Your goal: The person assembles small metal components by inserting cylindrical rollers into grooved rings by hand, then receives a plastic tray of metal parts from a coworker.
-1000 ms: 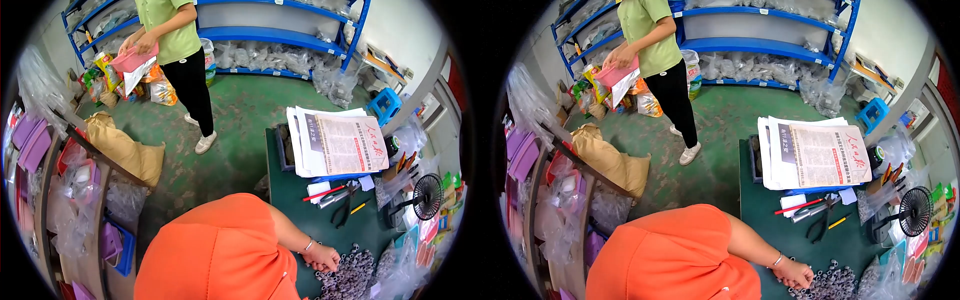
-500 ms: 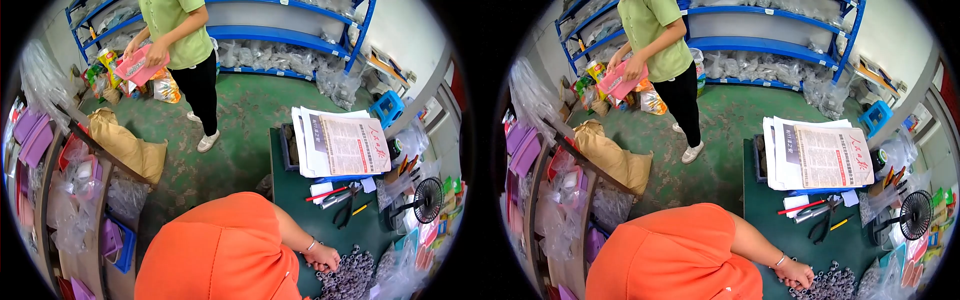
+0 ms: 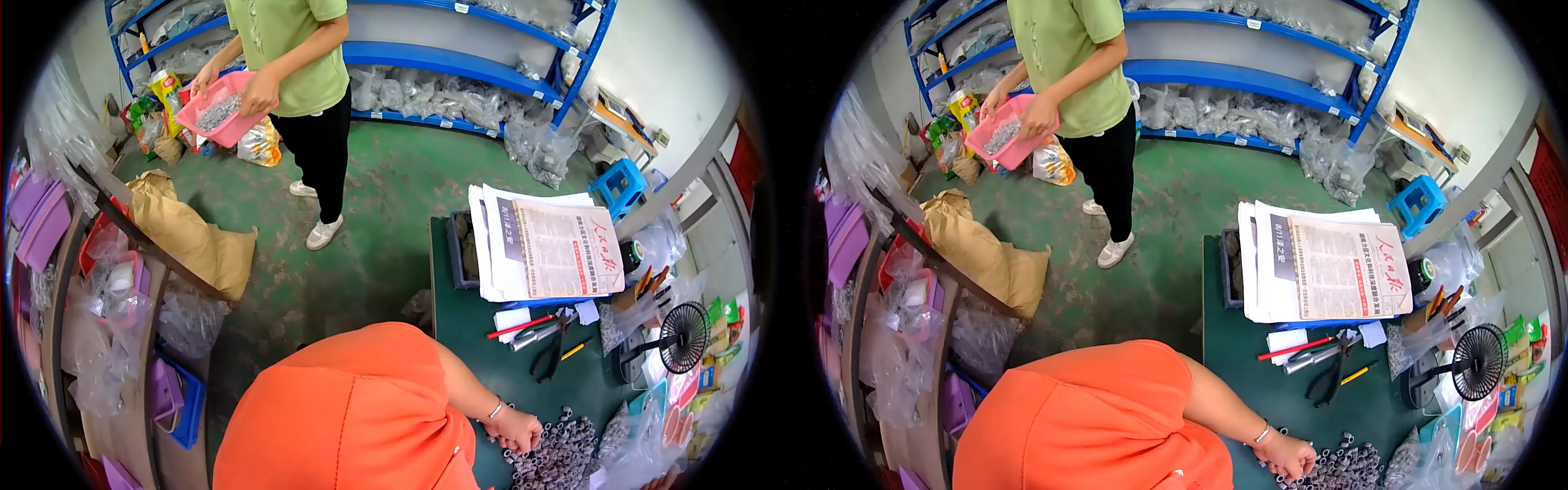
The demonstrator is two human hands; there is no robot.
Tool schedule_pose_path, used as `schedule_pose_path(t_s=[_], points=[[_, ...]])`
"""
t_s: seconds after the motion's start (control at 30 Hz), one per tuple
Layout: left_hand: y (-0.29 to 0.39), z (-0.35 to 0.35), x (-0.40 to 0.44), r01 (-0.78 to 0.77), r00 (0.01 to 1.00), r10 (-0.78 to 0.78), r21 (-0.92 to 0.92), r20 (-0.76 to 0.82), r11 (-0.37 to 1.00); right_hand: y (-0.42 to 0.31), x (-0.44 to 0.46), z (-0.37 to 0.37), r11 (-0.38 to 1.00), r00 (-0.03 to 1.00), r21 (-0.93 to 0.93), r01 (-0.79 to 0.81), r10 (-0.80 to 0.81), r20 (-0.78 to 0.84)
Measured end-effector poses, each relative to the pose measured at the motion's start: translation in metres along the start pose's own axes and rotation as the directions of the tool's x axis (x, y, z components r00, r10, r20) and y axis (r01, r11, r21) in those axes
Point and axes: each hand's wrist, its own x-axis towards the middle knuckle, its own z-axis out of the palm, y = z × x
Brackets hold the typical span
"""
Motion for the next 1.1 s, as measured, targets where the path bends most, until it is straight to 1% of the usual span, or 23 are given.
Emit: schedule_pose_path(t_s=[0.03,0.07,0.13,0.23,0.27,0.37,0.5,0.63,0.7,0.77,0.93,1.03,1.1], points=[[-0.003,-0.001,0.003,-0.032,0.999,0.031,0.017,0.026,0.999,0.0,0.004,-0.009,0.999,0.999,-0.011,0.03,-0.03,-0.026],[-0.003,0.0,0.003,-0.034,0.999,0.034,0.009,0.027,0.999,0.002,0.005,-0.014,0.998,0.998,-0.036,0.052,-0.053,-0.044],[-0.002,-0.001,0.002,-0.027,0.999,0.026,0.057,0.025,0.998,0.006,0.006,-0.022,0.994,0.994,-0.077,0.082,-0.087,-0.065],[-0.001,0.001,-0.001,-0.043,0.999,0.043,0.034,-0.002,0.998,0.012,0.009,-0.026,0.992,0.992,-0.09,0.089,-0.096,-0.08],[-0.004,-0.001,0.001,-0.054,0.998,0.054,0.012,0.02,0.998,0.013,0.009,-0.026,0.992,0.992,-0.091,0.089,-0.097,-0.083],[-0.002,0.0,0.0,-0.049,0.999,0.049,0.011,0.012,0.999,0.016,0.013,-0.029,0.991,0.991,-0.105,0.088,-0.097,-0.087],[-0.003,0.0,0.003,-0.044,0.998,0.043,0.015,0.048,0.999,0.013,0.014,-0.034,0.988,0.987,-0.101,0.117,-0.127,-0.096],[0.0,-0.002,-0.001,-0.012,1.0,0.012,-0.004,0.028,1.0,0.018,0.019,-0.038,0.991,0.989,-0.083,0.102,-0.11,-0.102],[-0.001,-0.001,0.0,-0.023,0.999,0.022,0.012,0.04,1.0,0.019,0.02,-0.04,0.992,0.989,-0.085,0.093,-0.102,-0.109],[0.0,-0.001,-0.001,-0.018,0.999,0.019,-0.012,0.037,1.0,0.021,0.02,-0.04,0.992,0.988,-0.085,0.092,-0.102,-0.114],[0.004,0.001,-0.002,0.042,0.999,-0.042,-0.012,0.01,0.999,0.026,0.022,-0.041,0.992,0.988,-0.093,0.082,-0.093,-0.121],[0.005,0.004,-0.005,0.03,0.999,-0.031,-0.015,-0.035,0.999,0.027,0.023,-0.04,0.991,0.989,-0.108,0.077,-0.09,-0.118],[0.004,0.004,-0.003,0.02,0.999,-0.02,-0.011,-0.038,1.0,0.028,0.023,-0.039,0.991,0.989,-0.11,0.075,-0.088,-0.116]])
